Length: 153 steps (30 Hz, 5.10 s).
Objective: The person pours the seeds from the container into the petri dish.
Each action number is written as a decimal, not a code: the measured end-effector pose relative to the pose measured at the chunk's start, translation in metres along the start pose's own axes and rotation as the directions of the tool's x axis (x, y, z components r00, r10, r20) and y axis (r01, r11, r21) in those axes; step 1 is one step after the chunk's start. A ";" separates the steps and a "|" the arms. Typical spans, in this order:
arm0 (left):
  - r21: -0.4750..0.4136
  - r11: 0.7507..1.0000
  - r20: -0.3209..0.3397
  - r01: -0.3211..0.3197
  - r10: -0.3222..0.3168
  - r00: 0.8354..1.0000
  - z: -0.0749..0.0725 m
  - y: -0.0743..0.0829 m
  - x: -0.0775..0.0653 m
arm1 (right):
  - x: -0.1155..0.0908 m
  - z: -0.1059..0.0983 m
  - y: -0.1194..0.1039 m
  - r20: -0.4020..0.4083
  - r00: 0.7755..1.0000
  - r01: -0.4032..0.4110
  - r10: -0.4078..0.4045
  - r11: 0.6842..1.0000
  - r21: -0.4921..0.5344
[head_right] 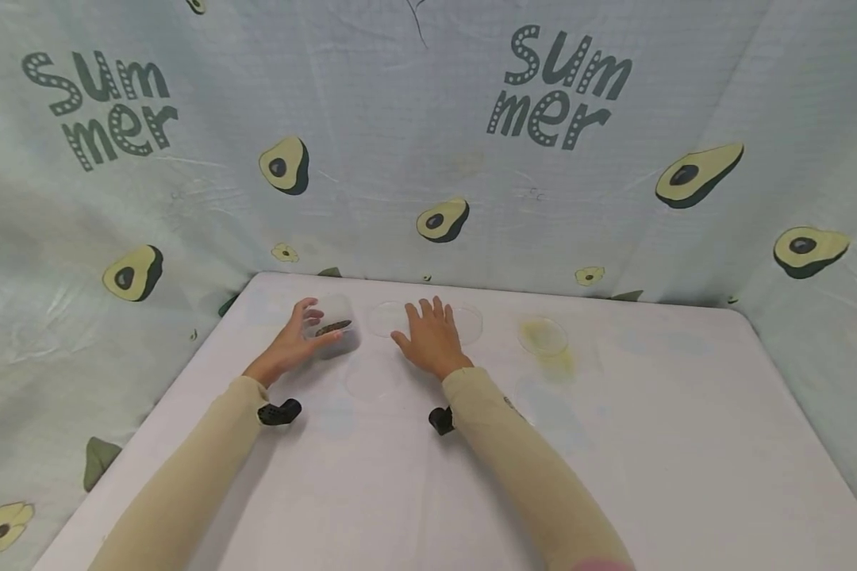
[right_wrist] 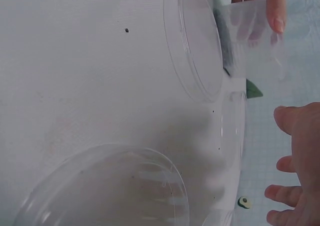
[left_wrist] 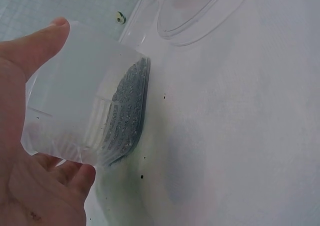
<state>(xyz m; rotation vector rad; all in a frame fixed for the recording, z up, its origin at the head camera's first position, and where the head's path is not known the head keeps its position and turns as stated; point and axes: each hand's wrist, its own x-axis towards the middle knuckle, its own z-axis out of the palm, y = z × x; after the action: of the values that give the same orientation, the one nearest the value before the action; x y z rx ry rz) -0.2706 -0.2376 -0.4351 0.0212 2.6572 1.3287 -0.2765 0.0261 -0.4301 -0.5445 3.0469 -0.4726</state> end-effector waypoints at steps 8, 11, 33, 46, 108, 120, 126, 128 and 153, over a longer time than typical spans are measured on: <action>-0.006 1.000 -0.002 -0.017 0.017 1.000 0.000 -0.006 0.002 | 0.006 0.001 -0.002 0.025 1.000 -0.016 0.016 1.000 -0.008; -0.010 1.000 0.000 -0.023 0.023 1.000 0.000 -0.006 0.002 | 0.008 0.001 -0.003 0.037 0.999 -0.022 0.022 1.000 -0.001; -0.009 1.000 0.006 -0.026 0.026 1.000 0.000 -0.006 0.000 | 0.024 0.008 -0.004 0.081 0.996 -0.045 0.046 0.999 -0.020; -0.012 1.000 0.011 -0.018 0.019 1.000 -0.002 -0.006 0.001 | 0.033 0.016 -0.006 0.045 0.998 -0.050 0.054 0.994 -0.099; 0.014 0.998 0.031 -0.059 0.059 0.998 -0.005 -0.015 0.002 | 0.043 0.022 -0.002 0.079 0.988 -0.124 0.131 0.988 -0.087; 0.029 0.989 -0.069 -0.145 0.146 0.987 -0.010 -0.012 0.004 | 0.040 0.013 -0.007 0.122 0.982 -0.134 0.144 0.987 -0.084; 0.077 0.978 -0.109 -0.195 0.203 0.973 -0.010 -0.007 0.007 | 0.040 0.013 -0.007 0.121 0.983 -0.131 0.140 0.988 -0.080; 0.093 0.973 -0.116 -0.213 0.223 0.968 -0.011 -0.006 0.008 | 0.041 0.013 -0.007 0.118 0.983 -0.131 0.140 0.988 -0.078; 0.257 0.929 -0.100 -0.266 0.299 0.949 -0.011 0.009 0.019 | 0.043 0.012 -0.007 0.114 0.983 -0.129 0.141 0.986 -0.110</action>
<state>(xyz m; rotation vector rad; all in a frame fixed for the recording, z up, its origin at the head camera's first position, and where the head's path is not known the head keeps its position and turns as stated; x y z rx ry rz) -0.2913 -0.2396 -0.4245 0.3720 3.0103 1.1031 -0.3132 0.0015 -0.4379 -0.3514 2.9770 -0.2703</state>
